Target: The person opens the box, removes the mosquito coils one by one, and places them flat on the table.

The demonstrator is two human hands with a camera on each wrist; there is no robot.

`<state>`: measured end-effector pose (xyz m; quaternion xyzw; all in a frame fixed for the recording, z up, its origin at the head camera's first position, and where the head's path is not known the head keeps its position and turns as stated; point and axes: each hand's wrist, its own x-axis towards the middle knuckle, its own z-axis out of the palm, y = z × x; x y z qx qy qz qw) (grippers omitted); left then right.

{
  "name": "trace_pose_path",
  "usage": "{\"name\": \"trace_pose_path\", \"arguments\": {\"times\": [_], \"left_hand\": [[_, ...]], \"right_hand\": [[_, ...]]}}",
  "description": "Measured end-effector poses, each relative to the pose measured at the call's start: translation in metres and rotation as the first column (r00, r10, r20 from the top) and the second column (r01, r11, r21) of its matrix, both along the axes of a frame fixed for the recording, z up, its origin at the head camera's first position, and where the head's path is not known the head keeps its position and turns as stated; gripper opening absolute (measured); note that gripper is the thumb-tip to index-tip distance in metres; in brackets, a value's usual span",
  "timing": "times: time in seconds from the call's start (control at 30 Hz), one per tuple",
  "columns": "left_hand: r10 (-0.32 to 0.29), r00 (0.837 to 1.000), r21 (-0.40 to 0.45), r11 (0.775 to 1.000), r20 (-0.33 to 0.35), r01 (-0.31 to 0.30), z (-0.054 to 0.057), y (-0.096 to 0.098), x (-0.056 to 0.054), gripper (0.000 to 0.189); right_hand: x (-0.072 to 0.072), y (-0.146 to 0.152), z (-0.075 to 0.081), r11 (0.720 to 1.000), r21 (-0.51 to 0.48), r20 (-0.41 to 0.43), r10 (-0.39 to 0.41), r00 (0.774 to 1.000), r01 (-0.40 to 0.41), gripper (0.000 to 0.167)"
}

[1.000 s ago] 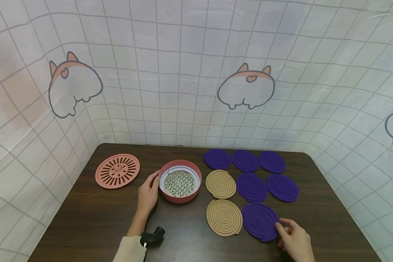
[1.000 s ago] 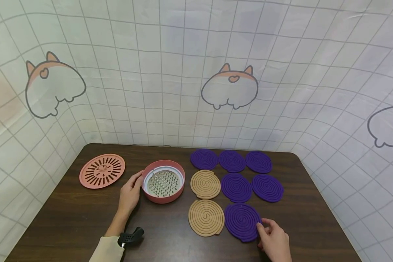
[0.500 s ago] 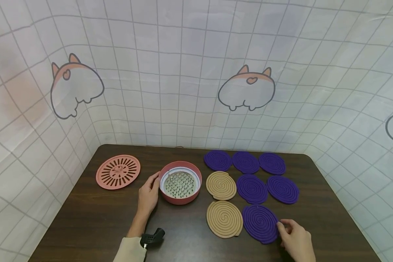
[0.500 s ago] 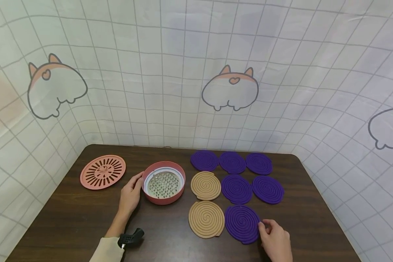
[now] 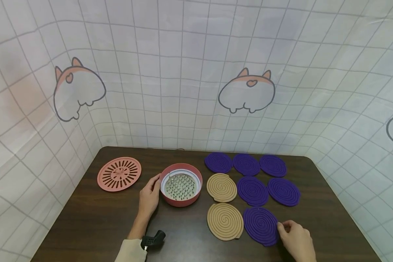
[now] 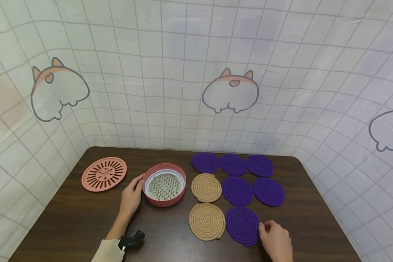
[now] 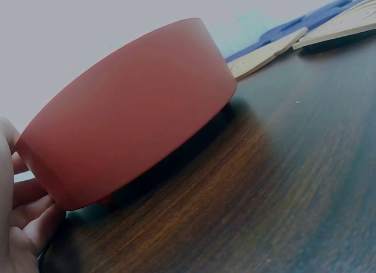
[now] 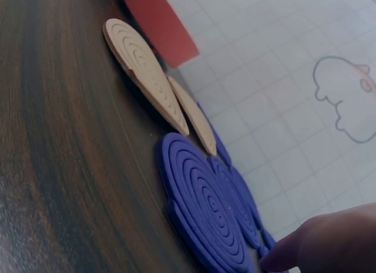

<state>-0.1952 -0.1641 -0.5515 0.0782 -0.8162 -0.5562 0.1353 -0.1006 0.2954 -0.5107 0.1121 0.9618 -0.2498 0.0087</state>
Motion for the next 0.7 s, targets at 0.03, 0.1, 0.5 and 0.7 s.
{"name": "trace_pose_path", "arguments": {"times": [0.03,0.1,0.5,0.7], "left_hand": [[0.001,1.000,-0.001,1.000,-0.001,-0.001,0.000,0.000,0.000,0.039],[0.002,1.000,0.000,1.000,0.000,-0.002,-0.001,0.000,0.000,0.039],[0.003,1.000,0.020,1.000,0.031,-0.003,0.001,-0.001,0.000,0.041],[0.012,0.999,0.053,0.998,0.034,-0.014,0.001,-0.002,-0.001,0.041]], "right_hand": [[-0.001,0.000,0.000,1.000,0.013,0.004,0.006,1.000,-0.006,0.040],[-0.001,-0.001,-0.001,1.000,0.011,0.012,0.014,1.000,-0.014,0.041],[-0.002,-0.003,0.002,1.000,0.010,0.003,0.004,1.000,-0.004,0.039],[-0.004,-0.008,0.009,1.000,0.013,-0.072,0.001,0.997,0.000,0.027]]}}
